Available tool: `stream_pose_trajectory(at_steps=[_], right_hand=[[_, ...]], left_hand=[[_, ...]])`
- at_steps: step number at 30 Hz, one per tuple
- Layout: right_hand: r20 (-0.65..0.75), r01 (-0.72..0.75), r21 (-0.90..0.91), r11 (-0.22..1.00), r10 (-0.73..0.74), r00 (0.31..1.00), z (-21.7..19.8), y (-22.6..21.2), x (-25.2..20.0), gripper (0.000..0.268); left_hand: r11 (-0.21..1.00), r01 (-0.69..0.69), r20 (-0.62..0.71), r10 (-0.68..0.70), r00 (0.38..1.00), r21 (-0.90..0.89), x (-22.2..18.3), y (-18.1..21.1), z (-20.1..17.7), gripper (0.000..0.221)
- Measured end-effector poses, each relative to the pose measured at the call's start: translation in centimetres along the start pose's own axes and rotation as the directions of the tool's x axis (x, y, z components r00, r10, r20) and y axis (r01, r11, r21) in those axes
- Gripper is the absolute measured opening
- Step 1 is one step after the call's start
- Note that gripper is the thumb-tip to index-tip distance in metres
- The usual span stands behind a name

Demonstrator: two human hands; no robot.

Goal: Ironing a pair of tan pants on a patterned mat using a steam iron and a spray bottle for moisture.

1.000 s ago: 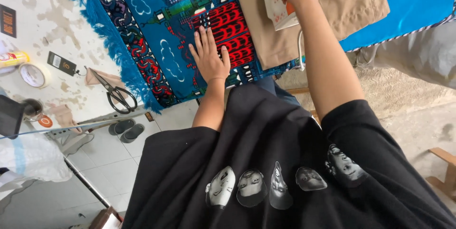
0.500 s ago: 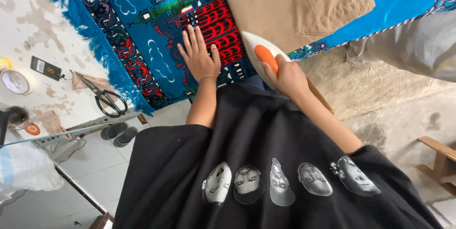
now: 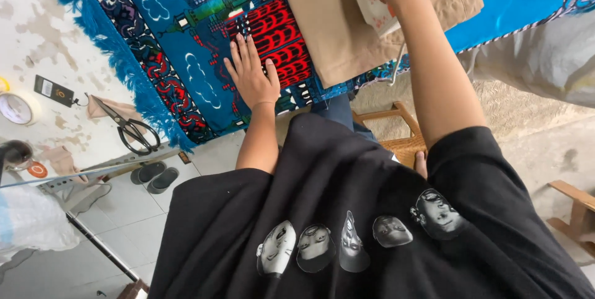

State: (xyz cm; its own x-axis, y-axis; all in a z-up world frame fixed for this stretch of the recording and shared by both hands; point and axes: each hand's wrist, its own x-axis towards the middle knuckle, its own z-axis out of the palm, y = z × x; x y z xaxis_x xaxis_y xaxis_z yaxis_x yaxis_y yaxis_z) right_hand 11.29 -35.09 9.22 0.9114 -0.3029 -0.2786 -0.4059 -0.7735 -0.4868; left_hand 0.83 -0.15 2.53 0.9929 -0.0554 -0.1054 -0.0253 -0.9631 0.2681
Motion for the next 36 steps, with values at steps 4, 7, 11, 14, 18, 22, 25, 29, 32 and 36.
stream_pose_trajectory(at_steps=[4, 7, 11, 14, 18, 22, 25, 29, 32, 36], right_hand=[[0.134, -0.044, -0.005, 0.999, 0.044, 0.990, -2.0, 3.2, -8.9, 0.053], [0.152, -0.134, -0.028, 0.991, 0.137, 0.979, -2.2, 5.7, -14.4, 0.050], [0.055, -0.178, -0.014, 0.984, 0.178, 0.982, -1.9, 5.5, -14.3, 0.053], [0.028, -0.127, -0.031, 0.991, 0.128, 0.991, -1.5, 5.1, -9.8, 0.054], [0.115, -0.095, 0.189, 0.977, 0.073, 0.991, -2.6, 2.7, -7.0, 0.054], [0.165, -0.119, 0.219, 0.968, 0.084, 0.983, -1.0, 3.6, -12.7, 0.050], [0.093, -0.049, 0.122, 0.991, 0.038, 0.995, 2.4, 5.1, -19.3, 0.050], [0.098, -0.182, 0.110, 0.977, 0.172, 0.980, 4.3, 4.5, -22.5, 0.053], [0.062, -0.142, 0.091, 0.986, 0.136, 0.989, 3.6, 2.3, -19.2, 0.054], [0.149, -0.014, 0.184, 0.983, -0.013, 0.989, 2.4, -0.3, -12.0, 0.059]], left_hand=[[1.000, -0.016, -0.036, 0.015, 0.999, -0.017, -0.3, -0.2, 0.3, 0.060], [0.998, -0.039, -0.087, 0.034, 0.996, -0.055, -0.5, 0.1, 0.3, 0.061], [0.994, -0.056, -0.221, 0.034, 0.975, -0.091, -0.6, 3.9, 0.5, 0.066], [0.946, -0.213, -0.253, 0.150, 0.956, -0.243, -0.8, 9.8, 2.0, 0.075], [0.923, -0.373, 0.025, 0.377, 0.926, -0.096, -1.1, 12.7, 4.1, 0.065], [0.909, -0.412, 0.027, 0.414, 0.910, -0.067, -1.3, 12.1, 5.3, 0.065], [0.884, -0.459, -0.286, 0.418, 0.862, -0.092, -1.8, 11.6, 6.0, 0.065], [0.892, -0.451, -0.252, 0.432, 0.866, -0.019, -3.6, 9.7, 6.2, 0.066], [0.885, -0.466, -0.211, 0.459, 0.863, 0.015, -4.5, 8.5, 6.0, 0.067], [0.872, -0.448, 0.168, 0.420, 0.892, 0.198, -4.6, 8.5, 3.8, 0.067]])
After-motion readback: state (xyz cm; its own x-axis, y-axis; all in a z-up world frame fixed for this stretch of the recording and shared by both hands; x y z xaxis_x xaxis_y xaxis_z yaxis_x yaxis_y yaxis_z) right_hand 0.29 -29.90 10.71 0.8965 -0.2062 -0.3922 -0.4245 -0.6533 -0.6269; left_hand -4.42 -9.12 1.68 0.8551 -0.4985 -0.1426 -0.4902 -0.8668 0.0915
